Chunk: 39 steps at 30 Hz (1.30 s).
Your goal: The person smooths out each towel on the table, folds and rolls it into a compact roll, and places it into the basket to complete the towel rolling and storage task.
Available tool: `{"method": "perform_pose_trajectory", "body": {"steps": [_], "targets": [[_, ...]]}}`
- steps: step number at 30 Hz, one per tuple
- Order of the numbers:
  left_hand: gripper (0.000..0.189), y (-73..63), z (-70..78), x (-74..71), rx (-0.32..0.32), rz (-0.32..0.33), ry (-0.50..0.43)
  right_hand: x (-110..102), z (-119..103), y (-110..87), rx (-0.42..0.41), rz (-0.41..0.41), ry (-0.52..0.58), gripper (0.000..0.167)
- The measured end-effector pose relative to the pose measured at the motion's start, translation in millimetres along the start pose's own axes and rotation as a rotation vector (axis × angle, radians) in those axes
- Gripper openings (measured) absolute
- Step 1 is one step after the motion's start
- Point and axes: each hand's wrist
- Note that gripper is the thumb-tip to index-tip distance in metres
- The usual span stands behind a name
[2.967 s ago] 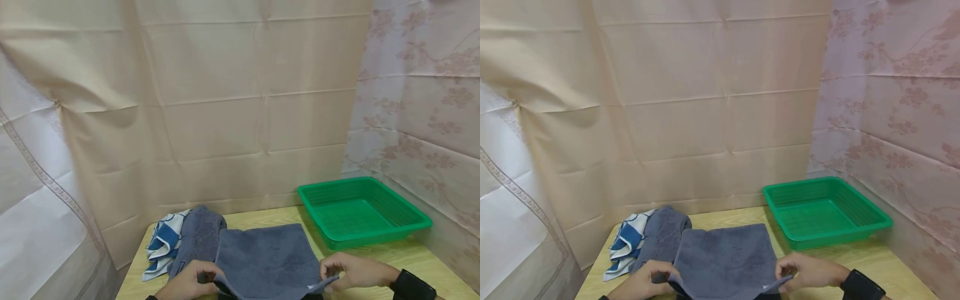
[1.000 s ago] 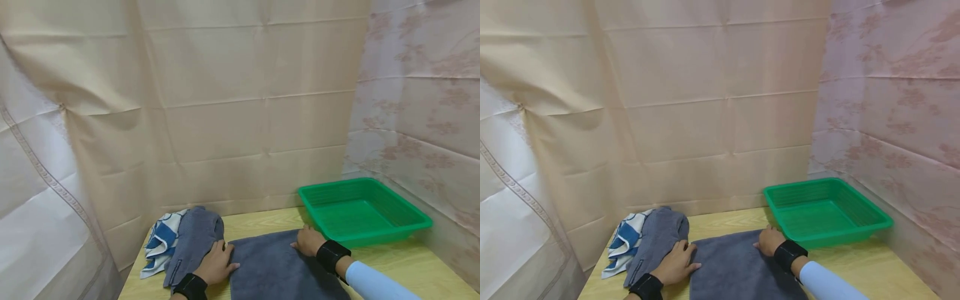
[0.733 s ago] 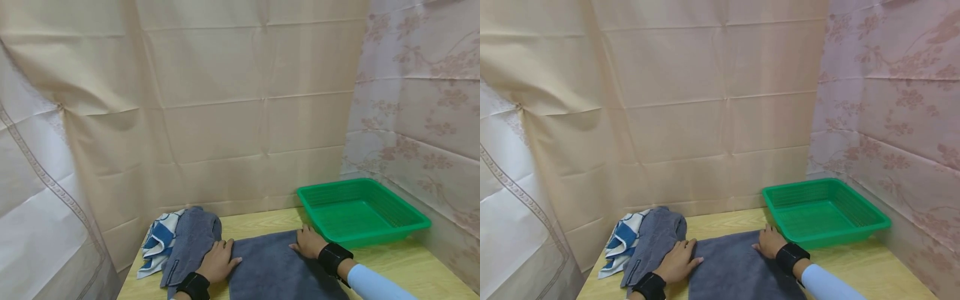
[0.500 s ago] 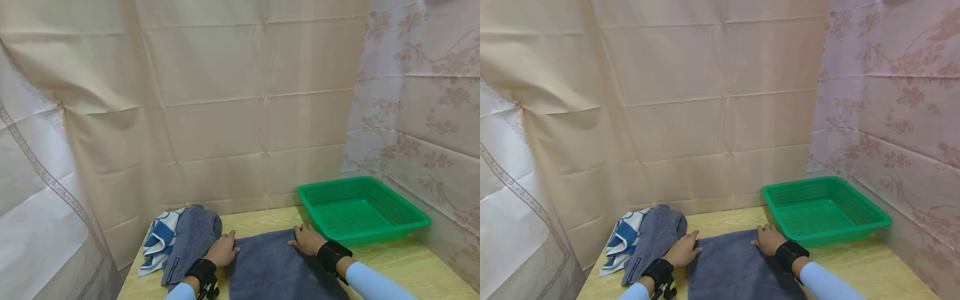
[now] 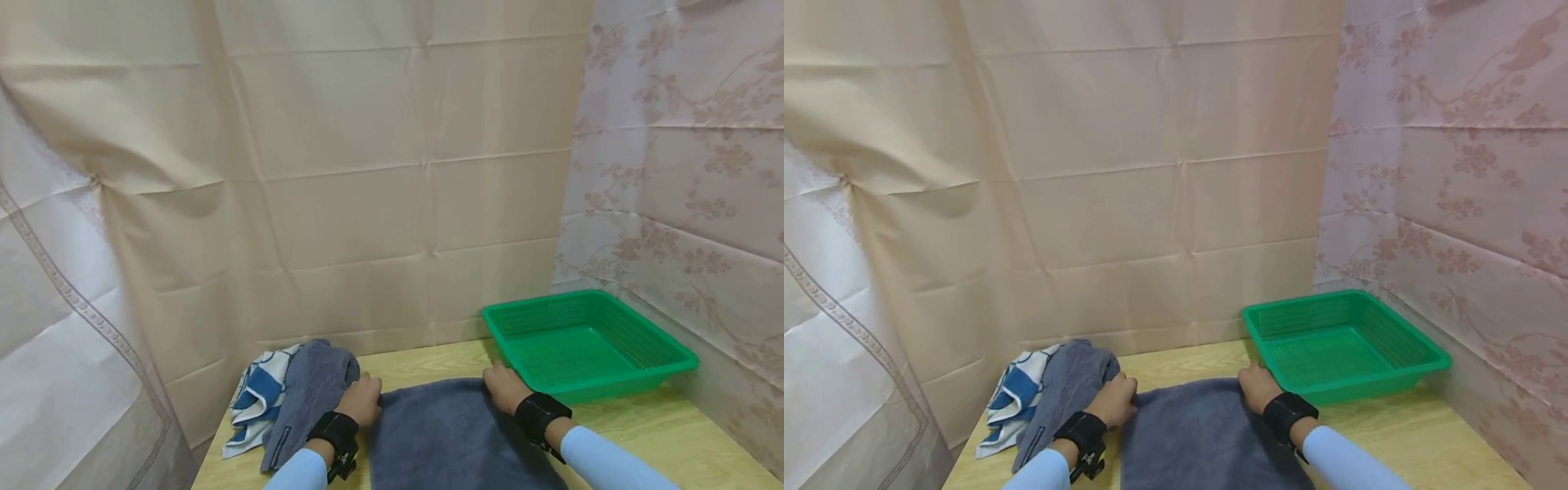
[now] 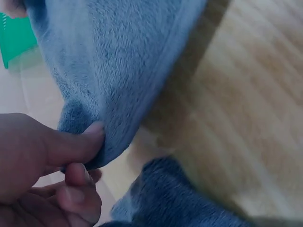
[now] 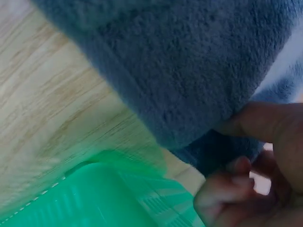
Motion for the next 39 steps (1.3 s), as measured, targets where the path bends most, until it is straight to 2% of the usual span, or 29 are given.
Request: {"method": "perform_pose_trajectory", "body": {"steps": [2,5,8,10,12,15,18,20,23,27,30,35,39], "targets": [[0.015,0.7,-4.6,-0.8,0.019,0.06,0.045,1,-1,-1.0,-0.027,0.098,-0.051,0.019],[0.016,3.0,-13.5,-1.6,0.029,0.144,0.204,4,-3,-1.4,-0.043,0.199,-0.109,0.017],[0.02,1.8,-23.5,-4.6,0.016,0.209,0.329,6,-4,-0.2,-0.04,0.219,-0.106,0.02],[0.022,-2.5,-31.5,-7.1,0.004,0.234,0.319,7,-6,2.4,-0.042,0.22,-0.055,0.024],[0.022,-9.0,-40.0,-10.2,-0.008,0.257,0.265,8,-9,5.6,-0.039,0.221,0.02,0.028],[0.023,-20.1,-50.7,-14.0,-0.05,0.285,0.133,3,-18,8.0,-0.027,0.206,0.136,0.028],[0.025,-30.3,-57.3,-17.9,-0.101,0.297,-0.002,-7,-26,6.8,0.017,0.149,0.202,0.026],[0.026,-34.0,-59.2,-20.6,-0.121,0.283,-0.097,-16,-28,3.5,0.043,0.102,0.231,0.026],[0.023,-36.2,-63.7,-24.2,-0.091,0.261,-0.216,-29,-23,-3.2,0.053,0.052,0.276,0.029],[0.018,-38.8,-69.1,-28.1,-0.036,0.242,-0.416,-45,-15,-7.9,0.024,0.02,0.334,0.031],[0.015,-42.8,-68.5,-31.9,-0.044,0.222,-0.546,-53,-12,-9.6,0.015,0.007,0.357,0.031],[0.01,-47.4,-63.3,-35.5,-0.044,0.195,-0.658,-61,-5,-14.8,-0.018,0.0,0.358,0.03],[0.014,-52.0,-58.5,-37.5,-0.034,0.198,-0.703,-66,-2,-18.5,-0.033,0.002,0.353,0.027]]}}
Point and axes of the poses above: each hand's wrist, its own y-axis towards the middle knuckle, its own x-axis out of the palm, z = x × y, and after that the axes turned 10 degrees about x, right-handed
